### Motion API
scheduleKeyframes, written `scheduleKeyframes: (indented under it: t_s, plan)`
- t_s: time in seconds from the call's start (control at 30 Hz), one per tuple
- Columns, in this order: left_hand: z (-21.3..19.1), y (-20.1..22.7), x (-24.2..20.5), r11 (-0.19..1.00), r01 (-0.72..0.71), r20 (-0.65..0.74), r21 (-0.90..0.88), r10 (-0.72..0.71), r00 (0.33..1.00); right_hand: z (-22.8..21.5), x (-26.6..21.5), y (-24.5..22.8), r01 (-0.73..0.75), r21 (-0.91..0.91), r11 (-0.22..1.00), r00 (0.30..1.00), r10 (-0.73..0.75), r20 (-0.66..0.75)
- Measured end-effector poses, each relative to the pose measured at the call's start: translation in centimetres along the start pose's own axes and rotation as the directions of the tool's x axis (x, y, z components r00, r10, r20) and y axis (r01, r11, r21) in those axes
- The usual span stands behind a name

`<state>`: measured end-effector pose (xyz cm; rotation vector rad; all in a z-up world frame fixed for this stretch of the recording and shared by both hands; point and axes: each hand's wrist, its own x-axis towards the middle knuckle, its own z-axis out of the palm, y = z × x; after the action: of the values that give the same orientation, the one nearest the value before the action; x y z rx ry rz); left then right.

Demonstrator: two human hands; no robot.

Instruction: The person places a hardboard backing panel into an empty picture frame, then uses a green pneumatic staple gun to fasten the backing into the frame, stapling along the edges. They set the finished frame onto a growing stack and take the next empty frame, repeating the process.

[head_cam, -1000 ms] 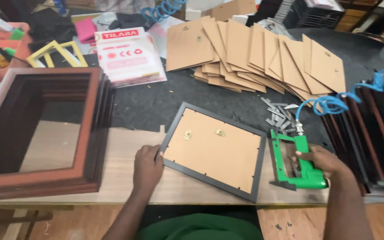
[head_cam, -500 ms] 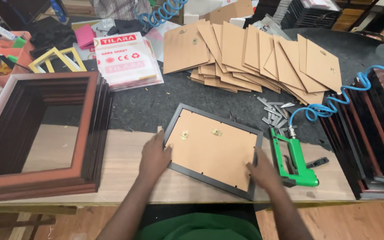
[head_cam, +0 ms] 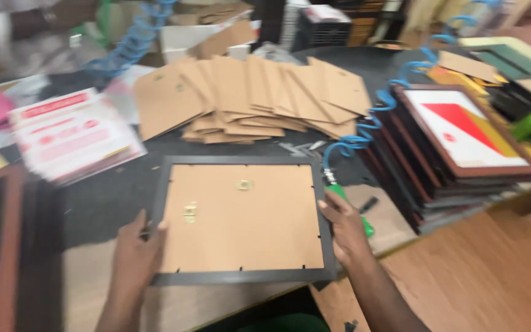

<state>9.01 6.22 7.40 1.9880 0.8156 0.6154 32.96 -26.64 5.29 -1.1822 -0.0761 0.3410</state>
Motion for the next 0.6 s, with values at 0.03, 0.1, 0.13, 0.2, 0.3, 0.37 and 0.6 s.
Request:
scheduleKeyframes:
  t_s: [0.03,0.1,0.13,0.2,0.3,0.37,0.6]
  plan:
    - [-1.4,3.1,-0.8,0.994,0.066,0.045,-0.086,-0.062,0.997,1.5,-1.3,-2.4,-0.037,-0.013,0.999,0.996,0.038,0.077]
    - [-0.3,3.8,-0.8,0.993,0.006,0.038,-0.119,-0.002,0.999,-1.5,-0.9,-3.9,0.01,-0.173,0.985,0.992,0.012,0.126]
    - [-0.1,4.0,-0.8,0.989,-0.032,0.004,-0.147,0.033,0.999,-2.5,-0.6,-4.5,0.046,-0.332,0.942,0.98,0.023,0.2]
    - [1.5,3.0,-0.6,0.985,-0.124,-0.029,-0.122,0.122,0.992,-5.3,-1.0,-6.8,0.11,-0.4,0.91,0.979,-0.03,0.2]
    - [4.4,3.1,-0.6,0.948,-0.236,0.009,-0.212,0.243,0.97,-10.9,-2.0,-10.3,0.241,-0.528,0.814,0.97,-0.217,0.109]
    - [6.4,3.6,-0.8,0.908,-0.25,0.074,-0.337,0.291,0.954,-15.7,-2.9,-13.2,0.305,-0.597,0.742,0.931,-0.363,0.024]
    - [20.8,-14.9,4.0,0.938,-0.334,0.356,-0.094,0.345,0.869,-33.0,-5.8,-24.5,0.285,-0.824,0.489,0.734,-0.664,-0.14]
